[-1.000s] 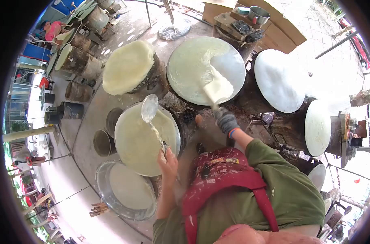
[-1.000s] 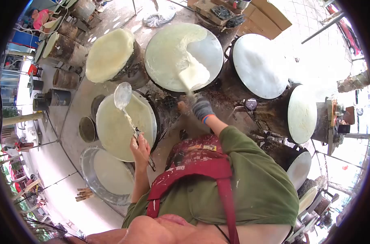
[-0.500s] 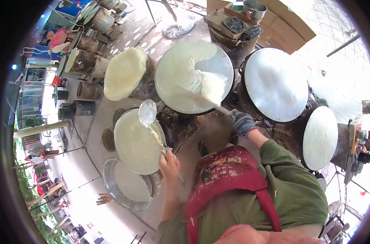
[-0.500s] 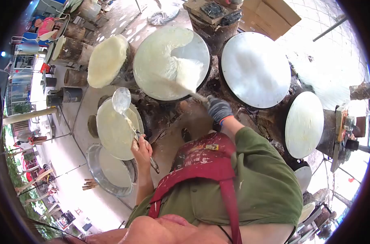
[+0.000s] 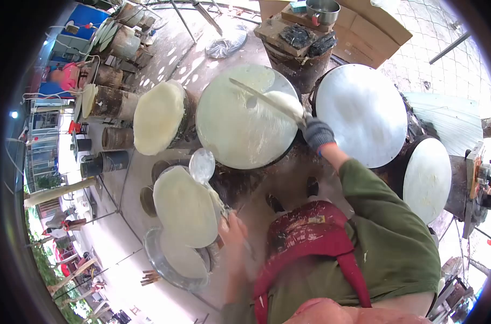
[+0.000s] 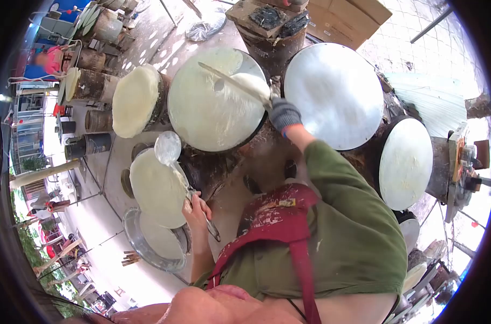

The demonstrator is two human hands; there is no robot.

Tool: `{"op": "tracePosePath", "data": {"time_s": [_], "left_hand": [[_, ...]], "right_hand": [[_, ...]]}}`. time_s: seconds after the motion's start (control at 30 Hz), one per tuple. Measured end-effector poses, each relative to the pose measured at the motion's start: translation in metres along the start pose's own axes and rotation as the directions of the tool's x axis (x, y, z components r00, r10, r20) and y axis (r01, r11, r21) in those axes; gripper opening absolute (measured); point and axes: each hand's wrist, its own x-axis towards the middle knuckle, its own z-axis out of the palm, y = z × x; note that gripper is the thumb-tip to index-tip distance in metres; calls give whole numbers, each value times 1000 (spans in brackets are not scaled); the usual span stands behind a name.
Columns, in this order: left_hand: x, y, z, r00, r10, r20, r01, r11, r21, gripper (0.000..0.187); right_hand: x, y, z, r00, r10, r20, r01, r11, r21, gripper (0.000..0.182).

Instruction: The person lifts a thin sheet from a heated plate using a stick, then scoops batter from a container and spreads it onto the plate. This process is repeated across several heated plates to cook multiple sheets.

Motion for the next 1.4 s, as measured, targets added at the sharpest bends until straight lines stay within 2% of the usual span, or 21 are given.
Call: {"op": "tracePosePath", "data": {"time_s": [0.2,0.27,0.3,0.33,0.37,0.4,0.43,0.47,0.5,0.57,0.6,0.7,0.87,0.97,1.07,1.13,1.17,1.23,1.3,1.33,1.4], "left_hand": [[-8,-10,-4,1000,7,14,-8,998,56,26],[-7,-3,2,1000,11,20,-12,999,51,26],[-11,5,5,1000,6,16,-7,998,58,26],[-14,10,7,1000,1,13,-2,998,65,26],[-14,12,7,999,21,28,-23,998,67,25],[-13,12,7,998,43,41,-46,997,68,25],[-13,11,7,997,62,54,-65,995,70,25],[-14,11,8,999,34,38,-36,998,49,25],[-11,12,14,1000,11,24,-11,1000,22,25],[-2,14,21,999,15,46,-15,1000,1,26],[8,14,25,996,47,81,-47,999,1,26],[41,33,43,979,111,170,-102,993,-65,27],[150,74,89,913,216,347,-220,975,-28,24],[208,83,116,859,179,480,-209,978,8,25],[213,65,111,809,95,581,-139,990,31,25],[200,55,102,784,18,620,-69,996,58,24],[189,47,98,802,-26,597,21,1000,15,24],[171,35,91,825,-117,554,193,978,-81,26],[174,19,78,823,-143,549,291,937,-192,26],[169,20,75,821,-157,549,341,906,-250,27],[157,23,75,773,-225,593,445,859,-254,26]], "right_hand": [[121,-61,-18,977,-131,-169,114,988,-105,38],[80,-80,-22,888,-408,-213,413,910,-26,36],[50,-82,-25,897,-409,-167,431,893,127,37],[21,-73,-23,936,-351,-5,349,929,123,36],[-10,-63,-35,955,-297,8,293,946,136,34],[-31,-36,-11,965,-157,-209,239,853,464,35],[-44,1,19,993,52,-111,40,720,693,35],[-57,26,37,973,229,41,-154,502,851,36],[-66,25,27,935,254,249,-339,428,837,35],[-84,13,3,734,254,630,-679,265,684,33],[-85,11,3,788,221,575,-615,229,754,31],[-56,37,2,912,163,377,-408,460,788,33],[-54,5,-52,830,142,539,-508,591,626,36],[-75,24,-26,947,57,316,-265,696,667,36],[-108,25,21,925,223,308,-379,565,733,37],[-124,18,85,988,50,-143,51,778,626,35],[-130,-8,78,990,136,23,-111,689,716,32],[-141,-62,60,888,295,352,-454,453,768,27],[-134,-66,50,867,294,401,-495,434,753,24],[-139,-79,33,807,431,403,-548,293,783,24],[-141,-84,60,829,379,412,-526,276,804,24]]}}
